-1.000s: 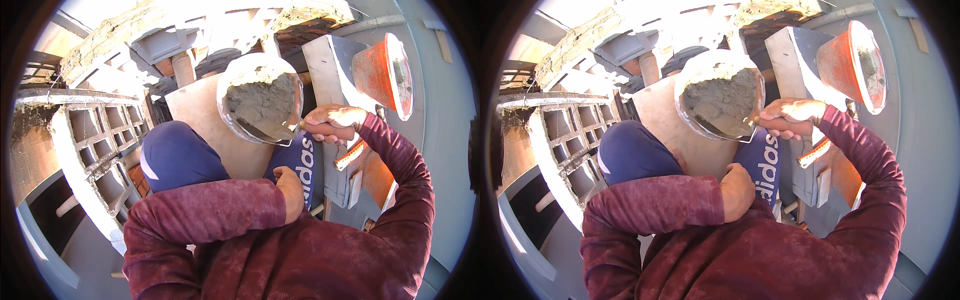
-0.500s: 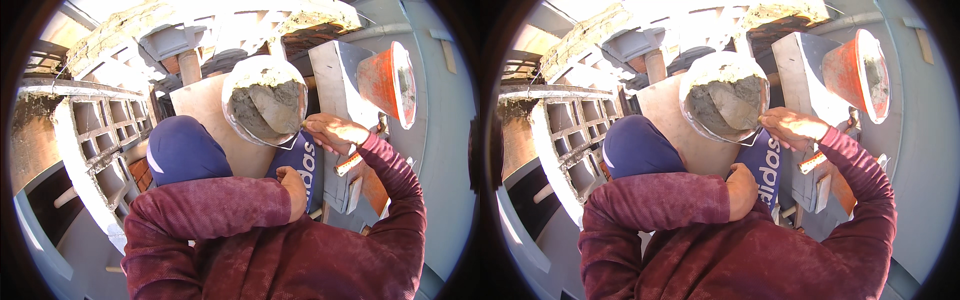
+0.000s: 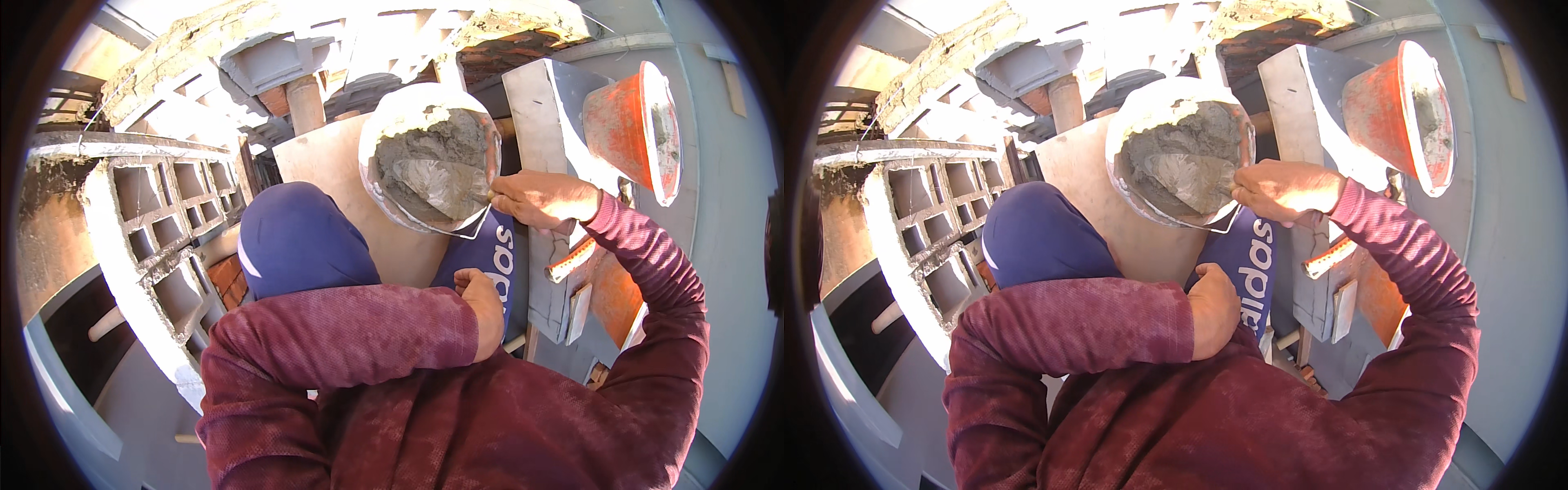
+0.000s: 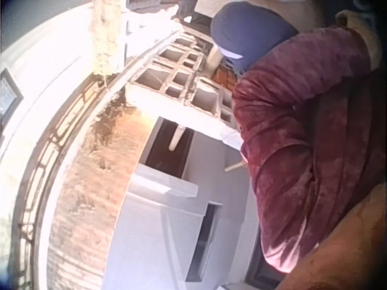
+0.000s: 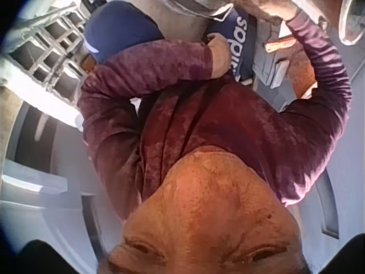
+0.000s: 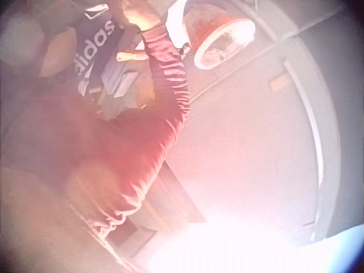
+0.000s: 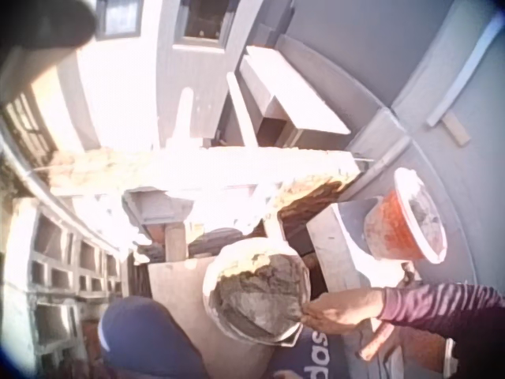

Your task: The person scoops mortar from a bucket using a trowel and applies it to a partially built brick wall. They then pick up a red brick, place it onto the mortar, and tap it into position.

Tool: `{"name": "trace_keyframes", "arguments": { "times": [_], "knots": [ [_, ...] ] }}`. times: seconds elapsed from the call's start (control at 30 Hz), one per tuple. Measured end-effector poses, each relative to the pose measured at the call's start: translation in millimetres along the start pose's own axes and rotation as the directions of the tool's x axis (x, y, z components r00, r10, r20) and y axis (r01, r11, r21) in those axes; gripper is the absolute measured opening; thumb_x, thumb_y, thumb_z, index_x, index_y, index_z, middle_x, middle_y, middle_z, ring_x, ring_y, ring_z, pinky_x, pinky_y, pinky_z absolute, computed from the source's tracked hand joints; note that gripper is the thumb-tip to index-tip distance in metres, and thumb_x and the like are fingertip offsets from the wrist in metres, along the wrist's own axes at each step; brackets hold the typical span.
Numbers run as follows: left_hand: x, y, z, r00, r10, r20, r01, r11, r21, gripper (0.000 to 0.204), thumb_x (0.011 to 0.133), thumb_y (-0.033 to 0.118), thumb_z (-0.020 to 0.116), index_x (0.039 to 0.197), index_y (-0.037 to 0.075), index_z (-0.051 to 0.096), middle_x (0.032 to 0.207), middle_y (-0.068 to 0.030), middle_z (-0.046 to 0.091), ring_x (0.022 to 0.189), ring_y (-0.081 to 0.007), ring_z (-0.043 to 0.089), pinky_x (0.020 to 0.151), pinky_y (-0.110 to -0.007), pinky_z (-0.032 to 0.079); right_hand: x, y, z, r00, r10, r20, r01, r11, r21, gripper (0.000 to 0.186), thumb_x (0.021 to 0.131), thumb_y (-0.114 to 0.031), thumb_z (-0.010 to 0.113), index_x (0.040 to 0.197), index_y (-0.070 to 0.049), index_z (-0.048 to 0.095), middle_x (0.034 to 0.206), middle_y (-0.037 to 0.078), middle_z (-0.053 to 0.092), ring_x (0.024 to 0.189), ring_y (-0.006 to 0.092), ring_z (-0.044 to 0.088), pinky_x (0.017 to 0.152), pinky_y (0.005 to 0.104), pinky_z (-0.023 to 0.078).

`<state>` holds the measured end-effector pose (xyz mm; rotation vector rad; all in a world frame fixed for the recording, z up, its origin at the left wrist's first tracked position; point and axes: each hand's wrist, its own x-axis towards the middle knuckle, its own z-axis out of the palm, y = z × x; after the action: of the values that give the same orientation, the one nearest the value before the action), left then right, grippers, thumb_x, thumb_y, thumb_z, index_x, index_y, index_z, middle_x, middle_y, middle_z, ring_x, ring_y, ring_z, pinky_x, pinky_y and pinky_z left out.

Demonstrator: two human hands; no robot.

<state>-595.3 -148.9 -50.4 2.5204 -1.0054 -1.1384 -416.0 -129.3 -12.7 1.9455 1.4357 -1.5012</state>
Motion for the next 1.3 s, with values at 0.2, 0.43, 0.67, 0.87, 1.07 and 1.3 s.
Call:
{"name": "trace_keyframes", "arguments": {
  "times": [0.2, 0.43, 0.67, 0.87, 1.07, 1.3],
  "knots": [
    [0.1, 2.4, 1.1, 0.999, -0.002, -0.037, 0.001, 1.0, -0.031, 0.041, 0.088, 0.027, 0.068, 0.126, 0.012, 0.069, 0.123, -0.0085, 0.069, 0.11, -0.0295, 0.066, 0.09, -0.052, 0.047, -53.6, 25.1, 22.4, 0.982, 0.139, -0.124, -0.169, 0.947, -0.272, 0.022, 0.099, -0.021, 0.055, 0.106, 0.0, 0.054, 0.079, 0.022, 0.064, 0.078, 0.0432, 0.064, 0.071, 0.0503, 0.049],
    [-4.7, 1.1, -1.7, 1.0, -0.012, 0.002, 0.012, 1.0, -0.02, 0.043, 0.086, 0.027, 0.07, 0.126, 0.012, 0.069, 0.123, -0.0079, 0.07, 0.11, -0.0287, 0.066, 0.09, -0.051, 0.047, -29.3, 18.2, 60.3, 0.984, -0.033, -0.177, -0.003, 0.98, -0.199, 0.023, 0.095, -0.02, 0.059, 0.102, 0.002, 0.057, 0.078, 0.02, 0.064, 0.077, 0.0389, 0.065, 0.07, 0.05, 0.05],
    [-1.4, 1.8, 1.4, 1.0, -0.01, 0.018, 0.011, 1.0, -0.029, 0.043, 0.086, 0.028, 0.071, 0.126, 0.011, 0.069, 0.123, -0.0072, 0.07, 0.11, -0.0282, 0.066, 0.09, -0.05, 0.047, 1.7, 22.2, 58.7, 0.978, -0.124, -0.167, 0.108, 0.989, -0.106, 0.023, 0.094, -0.019, 0.06, 0.099, 0.003, 0.058, 0.079, 0.02, 0.066, 0.074, 0.0385, 0.066, 0.068, 0.0468, 0.051],
    [0.4, 4.5, -0.5, 1.0, 0.011, 0.027, -0.011, 1.0, -0.007, 0.043, 0.086, 0.028, 0.071, 0.126, 0.011, 0.069, 0.124, -0.0081, 0.069, 0.11, -0.0284, 0.066, 0.091, -0.049, 0.048, -0.1, 56.0, 60.5, 0.997, 0.0, -0.081, 0.031, 0.924, 0.381, 0.024, 0.095, -0.02, 0.064, 0.092, 0.001, 0.055, 0.07, 0.008, 0.055, 0.062, 0.0171, 0.055, 0.06, 0.0354, 0.047],
    [2.8, 7.3, 2.6, 1.0, -0.005, 0.025, 0.005, 1.0, -0.027, 0.045, 0.085, 0.029, 0.071, 0.126, 0.01, 0.068, 0.124, -0.0078, 0.069, 0.11, -0.0284, 0.066, 0.09, -0.049, 0.048, 13.0, 74.4, 99.9, 0.976, -0.034, -0.217, 0.144, 0.845, 0.515, 0.029, 0.096, -0.024, 0.065, 0.111, 0.001, 0.061, 0.07, 0.003, 0.057, 0.056, 0.0099, 0.053, 0.054, 0.0286, 0.047],
    [31.9, 11.7, 9.2, 0.997, -0.078, 0.027, 0.08, 0.993, -0.082, 0.042, 0.079, 0.031, 0.077, 0.119, 0.017, 0.073, 0.112, -0.0065, 0.073, 0.098, -0.0273, 0.068, 0.078, -0.05, 0.05, -15.6, 60.5, 84.9, 0.971, 0.076, -0.229, 0.105, 0.719, 0.687, 0.037, 0.095, -0.017, 0.066, 0.127, -0.001, 0.059, 0.074, -0.001, 0.058, 0.057, 0.0064, 0.053, 0.052, 0.024, 0.047]
  ]
}}
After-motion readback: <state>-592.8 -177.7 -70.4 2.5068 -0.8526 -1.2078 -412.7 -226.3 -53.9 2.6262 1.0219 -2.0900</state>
